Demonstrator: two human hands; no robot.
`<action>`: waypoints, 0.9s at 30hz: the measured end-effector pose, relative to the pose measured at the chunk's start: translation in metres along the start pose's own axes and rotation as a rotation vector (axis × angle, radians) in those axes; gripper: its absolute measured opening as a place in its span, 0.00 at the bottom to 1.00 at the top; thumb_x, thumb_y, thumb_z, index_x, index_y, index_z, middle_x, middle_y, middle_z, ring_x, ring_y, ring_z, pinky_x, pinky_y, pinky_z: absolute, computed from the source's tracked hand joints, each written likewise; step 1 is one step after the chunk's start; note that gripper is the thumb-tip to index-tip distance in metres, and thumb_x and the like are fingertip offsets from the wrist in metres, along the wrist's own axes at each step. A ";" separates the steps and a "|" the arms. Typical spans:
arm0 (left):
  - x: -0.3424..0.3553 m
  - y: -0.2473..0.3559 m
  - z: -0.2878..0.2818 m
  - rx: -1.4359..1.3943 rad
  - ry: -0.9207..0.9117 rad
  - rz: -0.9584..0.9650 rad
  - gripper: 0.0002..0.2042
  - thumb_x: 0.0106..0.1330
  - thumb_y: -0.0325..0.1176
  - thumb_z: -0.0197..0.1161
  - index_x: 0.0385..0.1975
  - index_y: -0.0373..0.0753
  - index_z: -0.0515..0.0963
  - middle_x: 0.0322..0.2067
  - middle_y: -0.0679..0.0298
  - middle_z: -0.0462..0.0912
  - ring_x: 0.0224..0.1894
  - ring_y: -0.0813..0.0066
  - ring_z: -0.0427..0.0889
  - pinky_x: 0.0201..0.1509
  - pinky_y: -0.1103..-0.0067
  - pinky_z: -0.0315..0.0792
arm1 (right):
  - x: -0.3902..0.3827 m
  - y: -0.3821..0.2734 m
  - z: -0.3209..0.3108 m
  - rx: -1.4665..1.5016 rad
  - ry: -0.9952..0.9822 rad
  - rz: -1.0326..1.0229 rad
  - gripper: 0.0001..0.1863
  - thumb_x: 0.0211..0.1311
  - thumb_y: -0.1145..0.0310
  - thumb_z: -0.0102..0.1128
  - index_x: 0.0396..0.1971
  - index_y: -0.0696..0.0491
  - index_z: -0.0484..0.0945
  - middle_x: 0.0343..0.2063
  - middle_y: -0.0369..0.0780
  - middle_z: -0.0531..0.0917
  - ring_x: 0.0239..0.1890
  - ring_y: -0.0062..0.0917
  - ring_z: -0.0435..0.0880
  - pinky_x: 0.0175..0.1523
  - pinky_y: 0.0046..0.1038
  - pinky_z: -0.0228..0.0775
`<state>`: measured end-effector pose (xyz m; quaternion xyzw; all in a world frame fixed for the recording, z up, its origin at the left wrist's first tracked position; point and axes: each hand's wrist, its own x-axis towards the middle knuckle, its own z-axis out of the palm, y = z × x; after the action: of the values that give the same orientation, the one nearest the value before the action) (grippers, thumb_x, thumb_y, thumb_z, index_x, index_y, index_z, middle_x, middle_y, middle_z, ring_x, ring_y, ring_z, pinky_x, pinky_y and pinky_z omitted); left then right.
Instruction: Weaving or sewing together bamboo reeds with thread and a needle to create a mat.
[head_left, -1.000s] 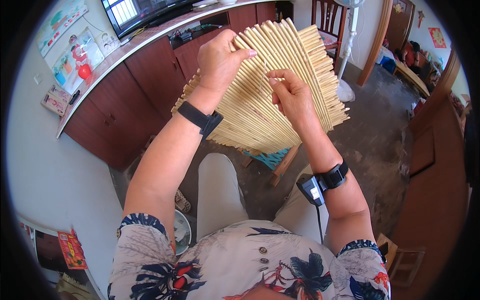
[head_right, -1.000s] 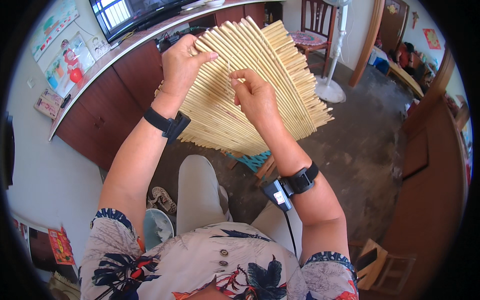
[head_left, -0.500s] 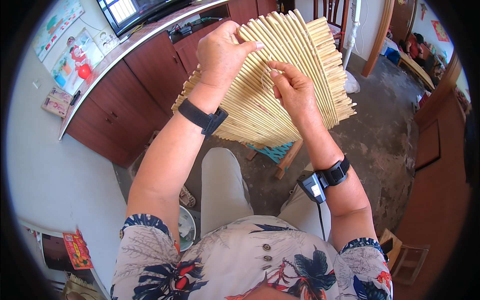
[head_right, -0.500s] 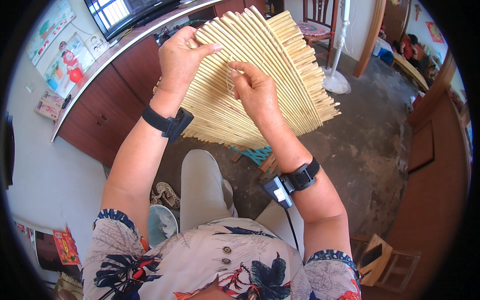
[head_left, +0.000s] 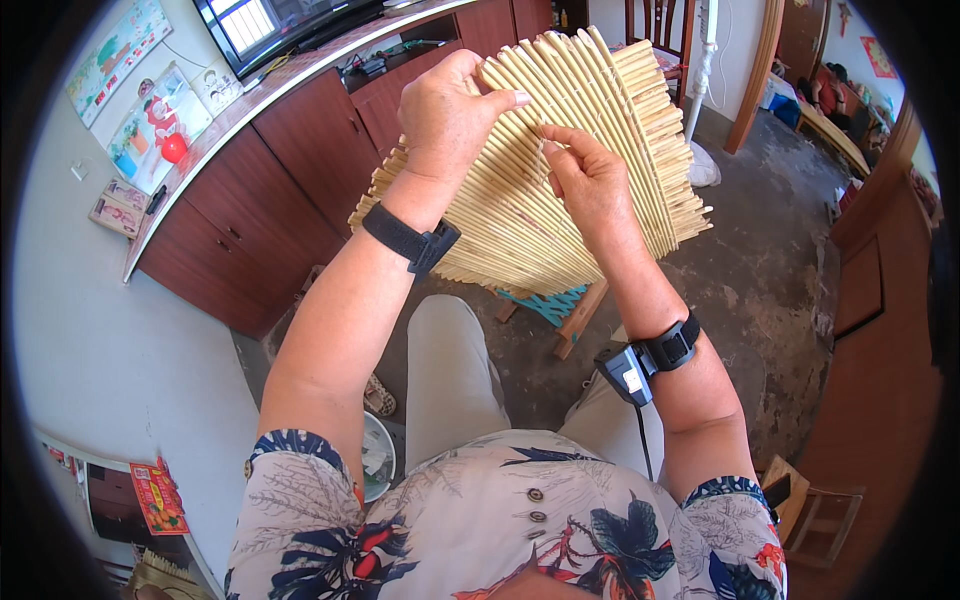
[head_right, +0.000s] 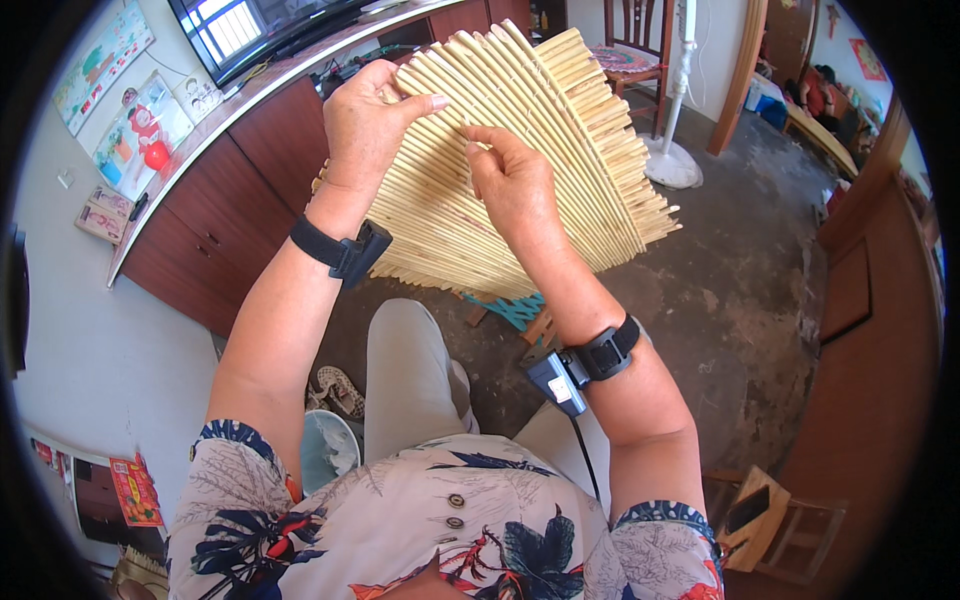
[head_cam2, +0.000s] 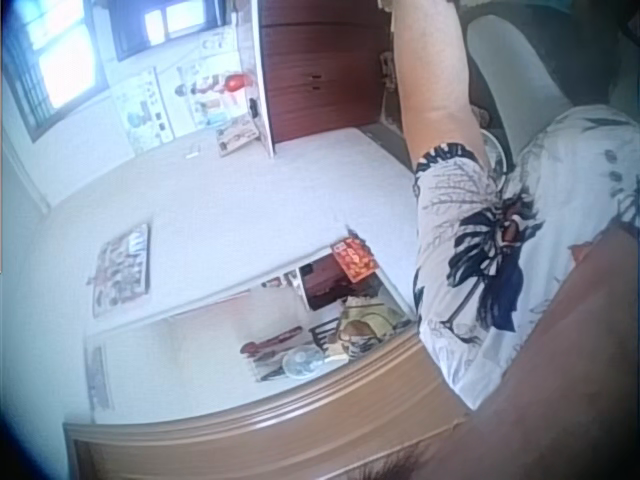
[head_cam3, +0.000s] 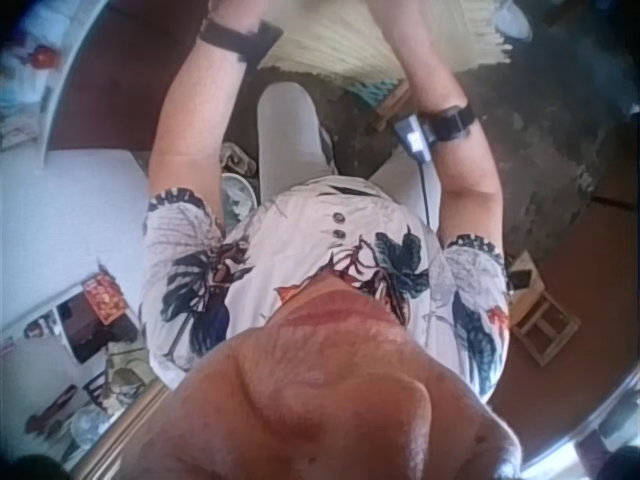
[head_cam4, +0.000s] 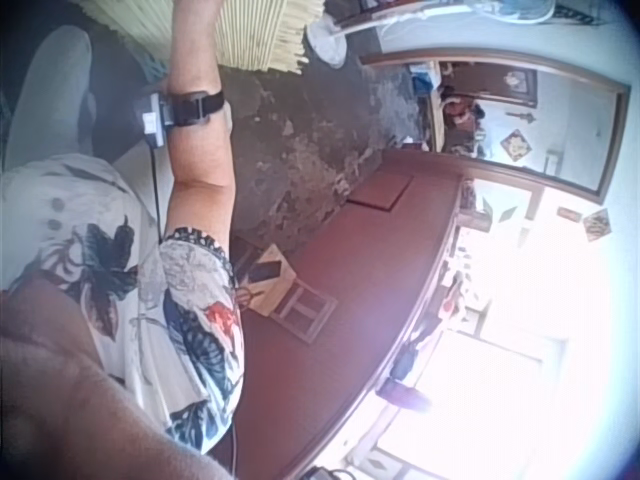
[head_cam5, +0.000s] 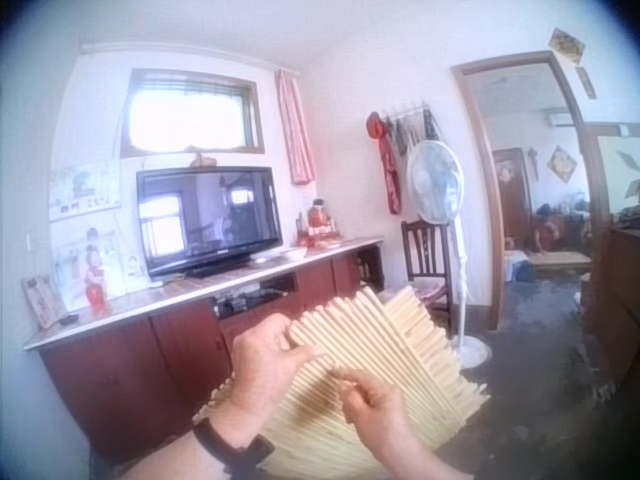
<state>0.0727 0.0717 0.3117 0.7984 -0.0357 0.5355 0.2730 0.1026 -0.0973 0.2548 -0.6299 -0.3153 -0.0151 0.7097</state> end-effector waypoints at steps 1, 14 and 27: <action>0.000 0.000 0.001 -0.011 -0.002 -0.001 0.16 0.48 0.44 0.81 0.27 0.42 0.83 0.20 0.64 0.85 0.23 0.70 0.85 0.28 0.75 0.77 | 0.000 0.001 0.000 0.000 0.004 0.005 0.13 0.70 0.72 0.58 0.50 0.59 0.83 0.15 0.29 0.74 0.19 0.10 0.70 0.25 0.19 0.64; -0.002 -0.001 0.002 -0.027 -0.004 -0.012 0.17 0.47 0.45 0.81 0.27 0.41 0.83 0.20 0.64 0.84 0.23 0.68 0.84 0.28 0.73 0.76 | -0.002 0.003 0.001 0.062 0.020 0.022 0.13 0.71 0.72 0.57 0.50 0.61 0.82 0.15 0.27 0.71 0.19 0.09 0.68 0.25 0.18 0.62; -0.005 0.000 0.005 0.031 0.006 -0.004 0.19 0.45 0.45 0.81 0.28 0.40 0.83 0.20 0.61 0.83 0.23 0.63 0.84 0.29 0.71 0.77 | -0.001 -0.004 -0.002 0.099 0.033 0.061 0.13 0.70 0.73 0.58 0.48 0.63 0.83 0.18 0.29 0.75 0.19 0.10 0.68 0.25 0.16 0.62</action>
<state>0.0745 0.0682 0.3064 0.8010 -0.0251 0.5378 0.2617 0.1008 -0.1000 0.2573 -0.6031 -0.2845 0.0117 0.7451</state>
